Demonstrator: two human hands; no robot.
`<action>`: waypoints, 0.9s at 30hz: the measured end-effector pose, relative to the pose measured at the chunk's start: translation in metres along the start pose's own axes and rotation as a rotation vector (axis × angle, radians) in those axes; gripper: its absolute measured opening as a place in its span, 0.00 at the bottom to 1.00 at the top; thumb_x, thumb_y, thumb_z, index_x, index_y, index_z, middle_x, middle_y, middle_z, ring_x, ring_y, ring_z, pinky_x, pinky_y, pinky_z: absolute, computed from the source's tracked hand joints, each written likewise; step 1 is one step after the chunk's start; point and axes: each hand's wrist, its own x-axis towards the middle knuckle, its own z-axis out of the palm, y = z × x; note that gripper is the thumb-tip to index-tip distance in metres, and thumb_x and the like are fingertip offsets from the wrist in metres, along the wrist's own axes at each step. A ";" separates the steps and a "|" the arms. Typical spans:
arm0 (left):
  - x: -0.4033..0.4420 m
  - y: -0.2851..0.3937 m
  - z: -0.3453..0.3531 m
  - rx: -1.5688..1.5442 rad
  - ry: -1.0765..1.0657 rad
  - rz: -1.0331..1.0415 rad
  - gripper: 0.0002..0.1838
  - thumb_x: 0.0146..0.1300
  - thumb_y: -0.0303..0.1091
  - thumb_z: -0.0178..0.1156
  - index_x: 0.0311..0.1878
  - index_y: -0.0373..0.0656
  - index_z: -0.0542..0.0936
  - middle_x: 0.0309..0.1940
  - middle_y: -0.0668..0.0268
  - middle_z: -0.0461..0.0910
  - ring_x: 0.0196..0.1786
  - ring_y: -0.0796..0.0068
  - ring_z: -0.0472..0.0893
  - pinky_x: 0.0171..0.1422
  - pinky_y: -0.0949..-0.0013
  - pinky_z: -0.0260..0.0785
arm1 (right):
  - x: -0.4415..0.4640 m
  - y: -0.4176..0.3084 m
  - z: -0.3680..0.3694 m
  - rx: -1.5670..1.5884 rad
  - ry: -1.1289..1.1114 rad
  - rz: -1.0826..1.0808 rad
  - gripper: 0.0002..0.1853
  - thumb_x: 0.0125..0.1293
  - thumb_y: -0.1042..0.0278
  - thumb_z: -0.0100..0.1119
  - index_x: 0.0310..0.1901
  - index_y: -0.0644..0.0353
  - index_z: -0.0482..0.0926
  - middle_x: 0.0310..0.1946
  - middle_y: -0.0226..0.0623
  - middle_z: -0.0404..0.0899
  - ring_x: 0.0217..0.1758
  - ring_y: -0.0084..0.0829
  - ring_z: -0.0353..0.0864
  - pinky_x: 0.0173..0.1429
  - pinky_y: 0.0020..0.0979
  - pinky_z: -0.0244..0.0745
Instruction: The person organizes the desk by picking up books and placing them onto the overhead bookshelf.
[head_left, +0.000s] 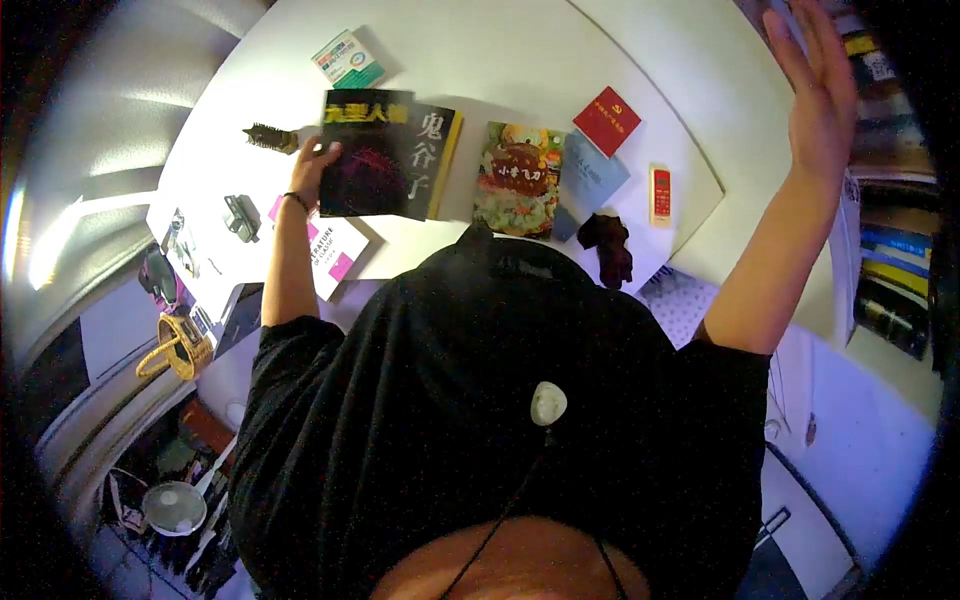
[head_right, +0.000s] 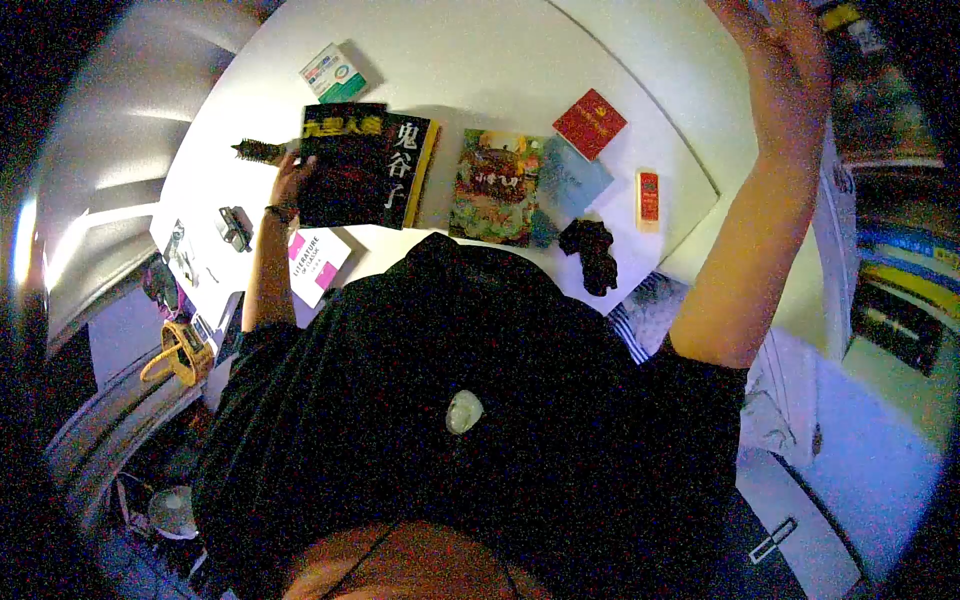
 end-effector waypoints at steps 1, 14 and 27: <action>-0.005 0.001 -0.007 -0.130 -0.029 0.040 0.18 0.59 0.31 0.59 0.51 0.41 0.69 0.39 0.62 0.78 0.40 0.70 0.79 0.43 0.68 0.74 | -0.001 0.000 0.000 -0.002 0.001 0.007 0.24 0.59 0.71 0.56 0.58 0.61 0.66 0.61 0.38 0.62 0.68 0.33 0.54 0.69 0.34 0.46; -0.032 -0.016 -0.043 -0.572 -0.060 0.058 0.21 0.65 0.41 0.50 0.58 0.42 0.67 0.48 0.64 0.74 0.48 0.70 0.74 0.51 0.65 0.69 | -0.239 0.139 0.131 0.069 -0.145 0.598 0.18 0.55 0.62 0.63 0.44 0.62 0.74 0.32 0.38 0.79 0.38 0.32 0.79 0.44 0.32 0.73; 0.040 -0.030 0.027 0.346 -0.127 -0.007 0.27 0.57 0.40 0.62 0.57 0.41 0.67 0.44 0.56 0.76 0.43 0.62 0.79 0.45 0.64 0.73 | -0.294 0.153 0.158 -0.344 -0.282 0.705 0.17 0.54 0.67 0.63 0.44 0.61 0.73 0.38 0.38 0.76 0.43 0.32 0.75 0.47 0.31 0.69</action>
